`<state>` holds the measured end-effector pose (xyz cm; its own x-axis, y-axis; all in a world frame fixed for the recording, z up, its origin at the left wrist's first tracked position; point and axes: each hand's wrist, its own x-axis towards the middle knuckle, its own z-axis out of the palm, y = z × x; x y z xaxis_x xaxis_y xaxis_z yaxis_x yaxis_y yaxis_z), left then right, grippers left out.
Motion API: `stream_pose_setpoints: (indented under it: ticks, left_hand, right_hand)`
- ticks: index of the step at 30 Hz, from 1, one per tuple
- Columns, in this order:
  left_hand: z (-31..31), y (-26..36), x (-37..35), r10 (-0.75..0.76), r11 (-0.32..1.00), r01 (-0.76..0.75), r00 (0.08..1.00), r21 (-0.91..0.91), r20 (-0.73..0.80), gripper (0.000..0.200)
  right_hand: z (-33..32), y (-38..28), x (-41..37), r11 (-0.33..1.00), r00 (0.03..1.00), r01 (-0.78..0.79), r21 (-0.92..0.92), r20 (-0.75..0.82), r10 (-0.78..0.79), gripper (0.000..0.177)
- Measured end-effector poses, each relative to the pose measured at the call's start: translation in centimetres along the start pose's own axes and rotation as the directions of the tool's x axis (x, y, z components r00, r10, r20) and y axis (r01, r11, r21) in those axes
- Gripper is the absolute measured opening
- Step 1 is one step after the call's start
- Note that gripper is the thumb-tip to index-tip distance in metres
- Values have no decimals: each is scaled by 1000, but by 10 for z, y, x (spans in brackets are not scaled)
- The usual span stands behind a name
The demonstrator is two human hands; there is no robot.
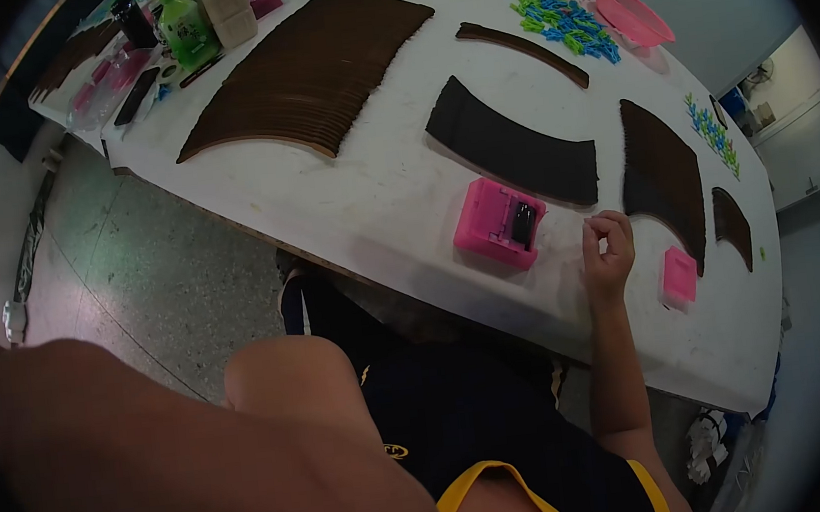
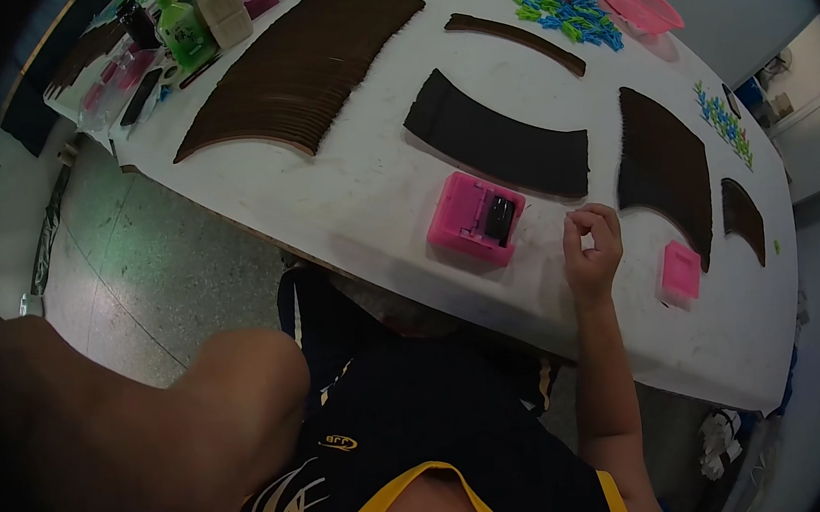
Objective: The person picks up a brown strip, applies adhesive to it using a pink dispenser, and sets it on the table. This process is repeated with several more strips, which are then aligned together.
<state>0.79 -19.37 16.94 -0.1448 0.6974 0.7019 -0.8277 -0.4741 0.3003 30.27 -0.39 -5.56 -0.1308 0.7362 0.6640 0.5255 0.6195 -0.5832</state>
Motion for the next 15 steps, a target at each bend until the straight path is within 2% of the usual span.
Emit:
stream_pose_setpoints:
  ticks: [10,11,12,14,15]
  left_hand:
    - [-2,12,-10,-8,993,7,1000,-116,-13,25]
    - [-20,19,7,-13,992,13,1000,-127,-5,25]
    - [-36,52,3,-17,990,18,1000,-139,7,25]
    - [-49,47,31,-26,987,32,999,-159,40,25]
    - [-59,36,30,-5,993,3,1000,-115,-13,29]
  right_hand:
    - [-2,-1,-1,1000,1000,4,-19,-8,-4,5]
    - [-2,0,-2,1000,1000,4,-16,-11,-4,5]
    - [-3,0,-1,1000,1000,6,-19,-24,-6,5]
    - [-4,0,-2,999,1000,18,-28,-9,-18,5]
    - [-4,0,-1,999,999,21,-28,-24,-21,5]
